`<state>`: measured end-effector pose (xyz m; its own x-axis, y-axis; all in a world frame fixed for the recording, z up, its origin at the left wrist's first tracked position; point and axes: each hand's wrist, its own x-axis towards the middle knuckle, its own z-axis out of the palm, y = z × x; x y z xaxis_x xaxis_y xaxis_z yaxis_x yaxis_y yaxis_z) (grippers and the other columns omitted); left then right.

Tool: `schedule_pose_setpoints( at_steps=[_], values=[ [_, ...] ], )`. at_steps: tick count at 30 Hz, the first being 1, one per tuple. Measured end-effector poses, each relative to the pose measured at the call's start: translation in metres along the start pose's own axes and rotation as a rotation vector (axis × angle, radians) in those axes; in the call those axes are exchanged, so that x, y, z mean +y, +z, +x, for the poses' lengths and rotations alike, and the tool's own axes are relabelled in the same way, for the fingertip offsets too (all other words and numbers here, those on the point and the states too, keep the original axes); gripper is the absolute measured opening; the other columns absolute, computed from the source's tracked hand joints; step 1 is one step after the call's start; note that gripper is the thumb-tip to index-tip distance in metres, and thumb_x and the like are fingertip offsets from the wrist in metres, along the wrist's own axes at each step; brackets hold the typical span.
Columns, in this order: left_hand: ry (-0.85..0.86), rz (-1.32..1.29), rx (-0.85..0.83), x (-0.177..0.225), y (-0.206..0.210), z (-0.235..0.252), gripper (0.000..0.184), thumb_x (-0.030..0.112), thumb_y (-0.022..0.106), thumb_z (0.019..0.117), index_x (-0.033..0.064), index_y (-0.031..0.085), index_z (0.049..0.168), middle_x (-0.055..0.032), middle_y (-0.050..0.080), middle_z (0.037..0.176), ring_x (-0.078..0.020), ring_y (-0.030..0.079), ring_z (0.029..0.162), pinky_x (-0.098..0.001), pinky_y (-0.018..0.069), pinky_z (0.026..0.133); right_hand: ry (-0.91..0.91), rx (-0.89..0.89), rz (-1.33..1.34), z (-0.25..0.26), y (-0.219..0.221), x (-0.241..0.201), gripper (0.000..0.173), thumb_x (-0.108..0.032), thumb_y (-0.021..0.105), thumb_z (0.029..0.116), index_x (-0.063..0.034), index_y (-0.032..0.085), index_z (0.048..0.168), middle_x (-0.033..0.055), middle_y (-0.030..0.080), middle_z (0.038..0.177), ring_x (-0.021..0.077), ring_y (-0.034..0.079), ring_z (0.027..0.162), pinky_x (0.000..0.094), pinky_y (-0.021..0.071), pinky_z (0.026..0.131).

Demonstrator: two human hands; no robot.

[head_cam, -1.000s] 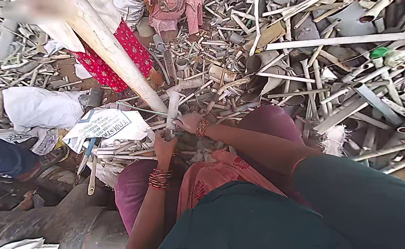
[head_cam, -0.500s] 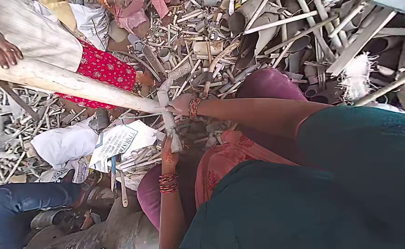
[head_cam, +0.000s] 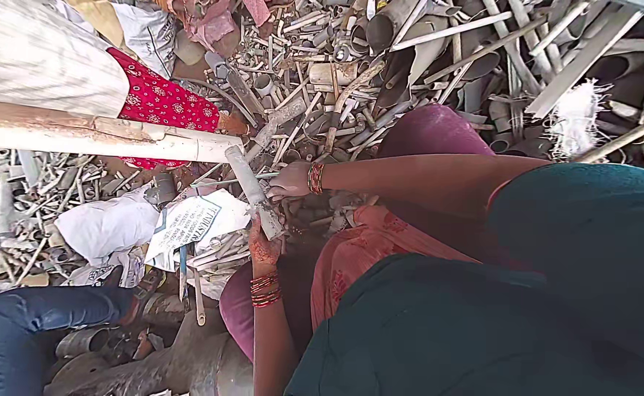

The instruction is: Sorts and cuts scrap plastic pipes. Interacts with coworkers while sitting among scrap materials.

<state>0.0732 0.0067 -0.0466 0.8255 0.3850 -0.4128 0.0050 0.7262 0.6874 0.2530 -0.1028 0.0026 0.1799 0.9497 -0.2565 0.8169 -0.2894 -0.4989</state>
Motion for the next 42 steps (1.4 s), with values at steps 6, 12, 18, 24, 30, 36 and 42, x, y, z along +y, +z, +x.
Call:
schedule_pose_setpoints(
  at_steps=[6,12,18,24,30,36,42],
  values=[
    [-0.019,-0.037,0.016,-0.003,0.0,0.004,0.059,0.046,0.01,0.1095,0.0082,0.055,0.104,-0.0052,0.067,0.076,-0.0124,0.063,0.055,-0.0244,0.053,0.046,0.0,0.017,0.117,0.002,0.002,-0.004,0.037,-0.018,0.042,0.1122,-0.0031,0.052,0.145,0.028,0.065,0.124,0.0463,0.064,0.116,0.0609,0.0481,0.099],
    [0.108,0.191,0.041,-0.013,0.006,0.003,0.068,0.048,-0.003,0.1076,0.0045,0.05,0.111,-0.0032,0.066,0.067,-0.012,0.065,0.051,-0.0255,0.0565,0.046,-0.026,0.076,0.286,0.005,0.019,-0.013,0.039,-0.021,0.036,0.1139,0.006,0.056,0.134,0.0299,0.064,0.124,0.0444,0.062,0.12,0.0588,0.045,0.103],
    [0.126,0.143,0.089,-0.014,0.006,0.005,0.071,0.047,-0.003,0.108,0.0031,0.052,0.111,-0.0063,0.065,0.065,-0.0142,0.064,0.049,-0.0267,0.0545,0.043,-0.023,0.082,0.124,0.007,0.014,-0.016,0.042,-0.029,0.036,0.1137,0.0019,0.063,0.123,0.0246,0.069,0.11,0.0411,0.067,0.109,0.0581,0.0495,0.093],
    [0.121,0.094,0.164,-0.011,0.005,0.004,0.071,0.049,0.001,0.1092,0.0043,0.055,0.102,-0.007,0.064,0.062,-0.015,0.062,0.046,-0.0267,0.0526,0.041,-0.098,0.046,0.02,0.002,0.016,-0.029,0.039,-0.03,0.041,0.1124,-0.0009,0.067,0.117,0.0215,0.07,0.102,0.0394,0.069,0.101,0.0577,0.051,0.085],
    [0.105,0.075,0.107,-0.016,0.004,0.0,0.063,0.044,0.004,0.1108,0.0052,0.054,0.114,-0.0072,0.067,0.066,-0.0137,0.063,0.047,-0.0254,0.0535,0.042,-0.048,0.214,0.124,0.004,0.023,-0.008,0.041,-0.027,0.041,0.1121,0.0024,0.068,0.124,0.024,0.073,0.106,0.0404,0.07,0.104,0.0582,0.0514,0.092],
    [0.087,0.058,0.189,-0.013,0.002,0.002,0.059,0.045,0.012,0.1116,0.0064,0.056,0.11,-0.0068,0.066,0.067,-0.0137,0.062,0.048,-0.0263,0.0524,0.042,-0.131,0.245,0.082,-0.004,0.046,-0.024,0.034,-0.024,0.049,0.1088,0.0004,0.07,0.101,0.0185,0.07,0.084,0.0365,0.071,0.083,0.055,0.0535,0.072],
    [0.111,0.139,0.213,-0.021,0.002,0.007,0.049,0.042,0.02,0.1125,0.009,0.053,0.127,-0.0026,0.066,0.089,-0.009,0.065,0.072,-0.0266,0.0569,0.065,-0.065,0.245,0.125,-0.004,0.035,-0.013,0.038,-0.023,0.042,0.1106,0.0042,0.068,0.106,0.0229,0.07,0.095,0.04,0.07,0.092,0.0586,0.0523,0.079]
  ],
)
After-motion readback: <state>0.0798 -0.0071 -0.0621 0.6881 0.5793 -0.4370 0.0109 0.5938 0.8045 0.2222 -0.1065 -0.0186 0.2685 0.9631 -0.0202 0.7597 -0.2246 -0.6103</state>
